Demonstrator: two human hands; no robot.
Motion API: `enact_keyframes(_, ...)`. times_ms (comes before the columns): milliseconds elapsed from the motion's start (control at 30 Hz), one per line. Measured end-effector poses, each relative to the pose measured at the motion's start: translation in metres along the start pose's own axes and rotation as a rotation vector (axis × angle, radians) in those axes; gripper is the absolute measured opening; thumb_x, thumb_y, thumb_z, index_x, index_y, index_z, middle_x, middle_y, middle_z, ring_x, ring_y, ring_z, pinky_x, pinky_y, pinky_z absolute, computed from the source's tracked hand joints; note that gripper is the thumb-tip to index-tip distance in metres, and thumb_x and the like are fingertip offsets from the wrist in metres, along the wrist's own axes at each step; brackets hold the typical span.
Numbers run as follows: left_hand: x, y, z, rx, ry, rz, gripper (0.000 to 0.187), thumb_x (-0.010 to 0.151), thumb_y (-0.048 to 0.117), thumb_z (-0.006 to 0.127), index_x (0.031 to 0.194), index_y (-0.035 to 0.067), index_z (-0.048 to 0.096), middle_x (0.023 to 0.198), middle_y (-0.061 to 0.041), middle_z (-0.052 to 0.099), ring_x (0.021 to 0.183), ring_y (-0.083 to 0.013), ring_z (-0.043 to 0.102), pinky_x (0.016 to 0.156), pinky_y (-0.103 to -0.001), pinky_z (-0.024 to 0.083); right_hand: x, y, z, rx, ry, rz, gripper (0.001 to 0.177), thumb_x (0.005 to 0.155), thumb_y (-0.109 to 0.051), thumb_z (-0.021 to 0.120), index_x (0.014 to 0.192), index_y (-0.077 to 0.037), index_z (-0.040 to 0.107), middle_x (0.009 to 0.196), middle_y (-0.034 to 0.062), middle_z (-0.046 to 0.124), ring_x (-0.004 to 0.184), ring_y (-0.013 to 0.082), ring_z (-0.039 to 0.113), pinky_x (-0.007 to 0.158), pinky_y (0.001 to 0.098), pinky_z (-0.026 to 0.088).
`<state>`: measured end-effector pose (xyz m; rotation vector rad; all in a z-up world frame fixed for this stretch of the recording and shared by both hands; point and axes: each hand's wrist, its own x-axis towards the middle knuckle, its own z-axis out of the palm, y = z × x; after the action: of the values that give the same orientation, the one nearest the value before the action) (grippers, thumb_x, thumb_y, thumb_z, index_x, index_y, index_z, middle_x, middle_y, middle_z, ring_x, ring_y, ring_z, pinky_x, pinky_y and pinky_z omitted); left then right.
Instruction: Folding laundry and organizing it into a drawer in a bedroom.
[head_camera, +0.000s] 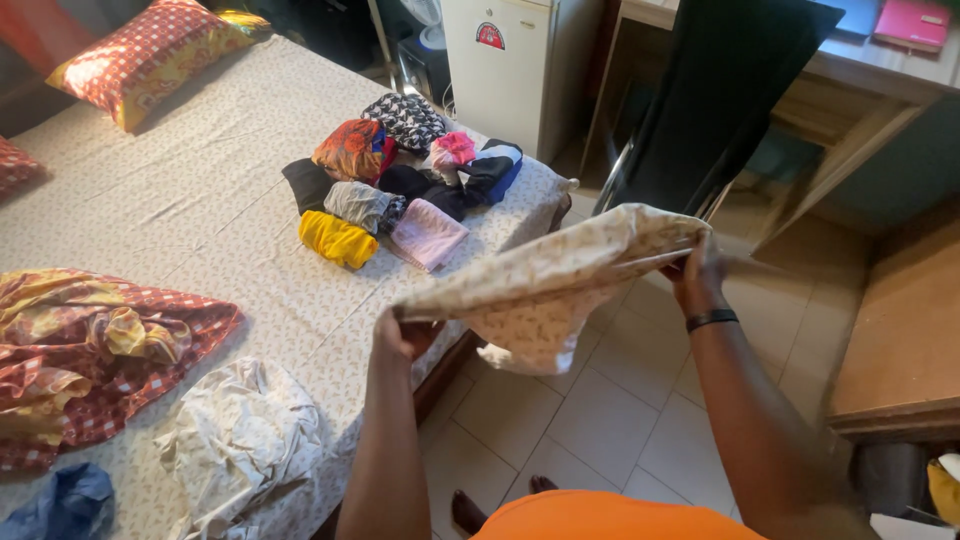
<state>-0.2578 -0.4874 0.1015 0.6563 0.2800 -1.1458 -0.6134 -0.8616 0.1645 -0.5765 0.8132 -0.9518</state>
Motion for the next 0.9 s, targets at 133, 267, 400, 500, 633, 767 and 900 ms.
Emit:
enact_keyframes(133,0.016,0.011,0.046,0.041,-0.215,0.058,0.045,0.099,0.027,0.043,0.124,-0.003,0.066,0.125,-0.022,0.071,0.114,-0.0366,0.068,0.101,-0.053,0.056,0.02,0.008,-0.036,-0.447,0.055,-0.035,0.033,0.099,-0.033,0.049,0.123,-0.012,0.056,0.121,0.0158,0.064,0.109,0.0357,0.066,0.094,0.0547,0.057)
enact_keyframes(267,0.032,-0.004,0.094,0.191,-0.497,-0.011,0.039,0.102,0.033,0.05,0.119,0.001,0.067,0.117,-0.019,0.072,0.105,-0.0343,0.07,0.095,-0.051,0.058,-0.02,0.014,0.008,-1.046,-0.255,-0.533,0.061,0.082,-0.033,0.077,0.135,-0.009,0.057,0.126,0.0144,0.064,0.116,0.0305,0.064,0.096,0.0498,0.057)
enact_keyframes(400,0.041,-0.036,0.138,0.305,-0.395,-0.092,0.033,0.104,0.031,0.051,0.116,0.005,0.067,0.107,-0.013,0.074,0.096,-0.0293,0.071,0.089,-0.048,0.059,-0.07,0.08,0.074,-1.097,-0.872,-0.669,0.086,0.074,-0.035,0.087,0.147,-0.007,0.052,0.145,0.0159,0.055,0.132,0.0282,0.049,0.101,0.0433,0.043)
enact_keyframes(500,0.07,-0.029,0.129,0.362,-0.566,-0.204,0.036,0.1,0.033,0.051,0.113,0.003,0.068,0.105,-0.014,0.075,0.094,-0.0299,0.071,0.086,-0.047,0.06,-0.039,0.133,0.072,-1.08,-0.818,-0.424,0.063,0.084,-0.033,0.08,0.138,-0.004,0.064,0.128,0.0151,0.07,0.115,0.0272,0.064,0.099,0.0418,0.053)
enact_keyframes(633,0.034,0.067,0.092,0.576,-0.508,-0.025,0.029,0.102,0.026,0.06,0.118,0.003,0.069,0.104,-0.012,0.074,0.091,-0.0264,0.07,0.082,-0.045,0.06,-0.001,0.127,0.061,-0.833,-0.687,-0.085,0.045,0.095,-0.026,0.069,0.132,-0.002,0.071,0.119,0.0141,0.076,0.103,0.0257,0.07,0.094,0.0423,0.058)
enact_keyframes(767,0.013,0.11,0.036,1.059,-0.008,0.172,0.031,0.089,0.021,0.072,0.117,0.007,0.069,0.101,-0.004,0.072,0.089,-0.0186,0.067,0.079,-0.038,0.058,0.043,0.124,0.05,-0.35,-0.571,0.192,0.035,0.104,-0.023,0.053,0.129,-0.002,0.065,0.113,0.0114,0.072,0.094,0.0252,0.069,0.088,0.0471,0.057)
enact_keyframes(900,0.088,0.058,-0.011,1.09,0.22,1.182,0.034,0.095,0.027,0.086,0.107,0.0,0.069,0.093,-0.008,0.064,0.086,-0.0221,0.059,0.074,-0.035,0.052,0.033,0.131,0.082,-0.078,-0.32,0.447,0.036,0.099,-0.03,0.047,0.118,-0.008,0.067,0.107,0.01,0.075,0.092,0.027,0.074,0.088,0.0498,0.061)
